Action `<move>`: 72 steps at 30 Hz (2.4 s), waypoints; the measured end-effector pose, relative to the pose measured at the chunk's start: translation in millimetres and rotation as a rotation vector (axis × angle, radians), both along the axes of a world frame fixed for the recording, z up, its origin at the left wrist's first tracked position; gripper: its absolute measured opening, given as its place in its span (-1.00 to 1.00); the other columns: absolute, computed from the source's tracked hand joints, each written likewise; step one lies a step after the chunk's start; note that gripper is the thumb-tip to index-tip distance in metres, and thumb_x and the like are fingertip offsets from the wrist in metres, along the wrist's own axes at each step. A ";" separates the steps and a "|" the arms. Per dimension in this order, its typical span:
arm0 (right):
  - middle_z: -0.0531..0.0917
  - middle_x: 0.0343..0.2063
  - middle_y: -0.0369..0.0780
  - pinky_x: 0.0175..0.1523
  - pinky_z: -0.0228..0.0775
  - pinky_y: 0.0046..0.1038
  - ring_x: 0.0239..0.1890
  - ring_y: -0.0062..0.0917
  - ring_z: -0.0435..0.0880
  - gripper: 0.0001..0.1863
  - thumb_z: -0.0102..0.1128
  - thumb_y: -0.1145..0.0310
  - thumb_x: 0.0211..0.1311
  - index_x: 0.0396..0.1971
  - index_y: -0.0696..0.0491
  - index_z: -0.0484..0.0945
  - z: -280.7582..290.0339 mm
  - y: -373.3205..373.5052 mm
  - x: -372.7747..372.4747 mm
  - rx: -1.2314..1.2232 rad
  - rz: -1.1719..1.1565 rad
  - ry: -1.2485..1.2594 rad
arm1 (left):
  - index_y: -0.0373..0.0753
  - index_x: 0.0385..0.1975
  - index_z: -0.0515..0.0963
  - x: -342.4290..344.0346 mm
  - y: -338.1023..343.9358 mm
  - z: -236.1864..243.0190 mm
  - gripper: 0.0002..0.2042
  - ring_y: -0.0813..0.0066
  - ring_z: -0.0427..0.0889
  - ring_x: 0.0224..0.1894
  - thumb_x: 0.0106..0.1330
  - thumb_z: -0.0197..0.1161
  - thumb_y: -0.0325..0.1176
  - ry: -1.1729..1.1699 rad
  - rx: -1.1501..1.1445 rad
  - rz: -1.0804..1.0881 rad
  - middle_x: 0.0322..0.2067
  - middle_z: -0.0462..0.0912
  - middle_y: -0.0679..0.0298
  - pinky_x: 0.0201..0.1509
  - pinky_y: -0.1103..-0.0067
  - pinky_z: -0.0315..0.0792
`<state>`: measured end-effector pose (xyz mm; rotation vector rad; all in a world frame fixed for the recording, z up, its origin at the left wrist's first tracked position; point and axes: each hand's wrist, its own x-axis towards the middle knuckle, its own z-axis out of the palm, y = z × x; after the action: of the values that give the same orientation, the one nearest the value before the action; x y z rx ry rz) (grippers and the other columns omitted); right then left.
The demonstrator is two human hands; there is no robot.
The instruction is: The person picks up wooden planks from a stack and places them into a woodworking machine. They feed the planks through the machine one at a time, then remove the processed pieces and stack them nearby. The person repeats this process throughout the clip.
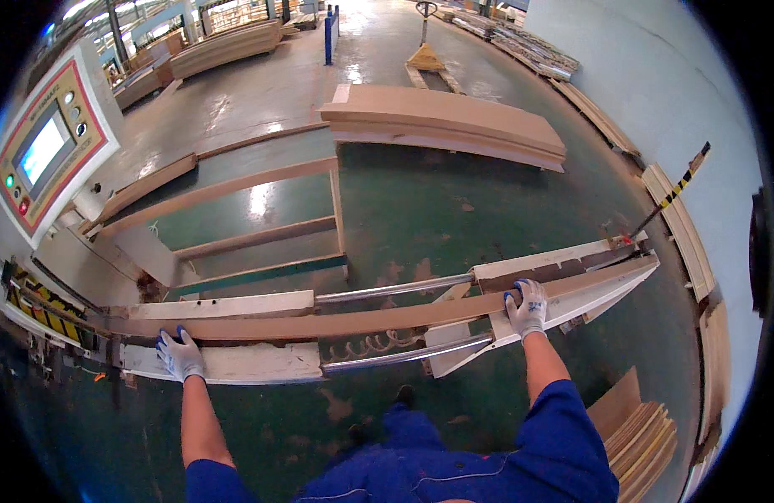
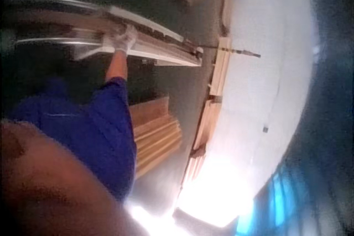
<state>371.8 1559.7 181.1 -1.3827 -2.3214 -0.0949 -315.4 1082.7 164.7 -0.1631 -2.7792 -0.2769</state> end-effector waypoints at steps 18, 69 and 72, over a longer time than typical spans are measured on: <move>0.61 0.19 0.08 0.43 0.31 -0.01 0.27 0.05 0.53 -0.52 0.13 0.08 0.55 0.17 0.19 0.55 -52.5 38.5 31.9 0.117 0.016 -0.044 | -0.31 0.38 0.45 30.5 9.5 19.2 -0.29 -0.13 0.33 0.45 0.45 0.15 0.16 0.010 0.149 0.010 0.33 0.48 -0.16 0.61 0.07 0.05; 0.61 -0.07 0.00 0.23 0.38 0.02 0.04 0.02 0.57 -0.38 0.57 0.04 -0.02 -0.03 0.08 0.56 18.7 61.9 12.1 -0.181 0.666 -0.381 | -0.24 0.44 0.39 28.3 17.1 33.1 -0.26 -0.14 0.28 0.49 0.39 0.25 0.15 -0.011 0.166 0.012 0.38 0.44 -0.15 0.62 0.09 0.06; 0.58 0.00 0.01 0.30 0.32 0.04 0.11 0.03 0.52 -0.35 0.57 0.07 -0.03 0.01 0.08 0.52 12.9 59.0 11.4 -0.219 0.619 -0.365 | -0.27 0.40 0.43 31.4 17.6 64.3 -0.29 -0.18 0.34 0.44 0.37 0.31 0.09 -0.169 0.314 -0.073 0.32 0.49 -0.16 0.56 0.08 0.15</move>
<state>383.1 1618.7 193.9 -0.7119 -3.0377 0.1075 -284.0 1100.3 229.0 -0.1704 -2.8507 -0.7713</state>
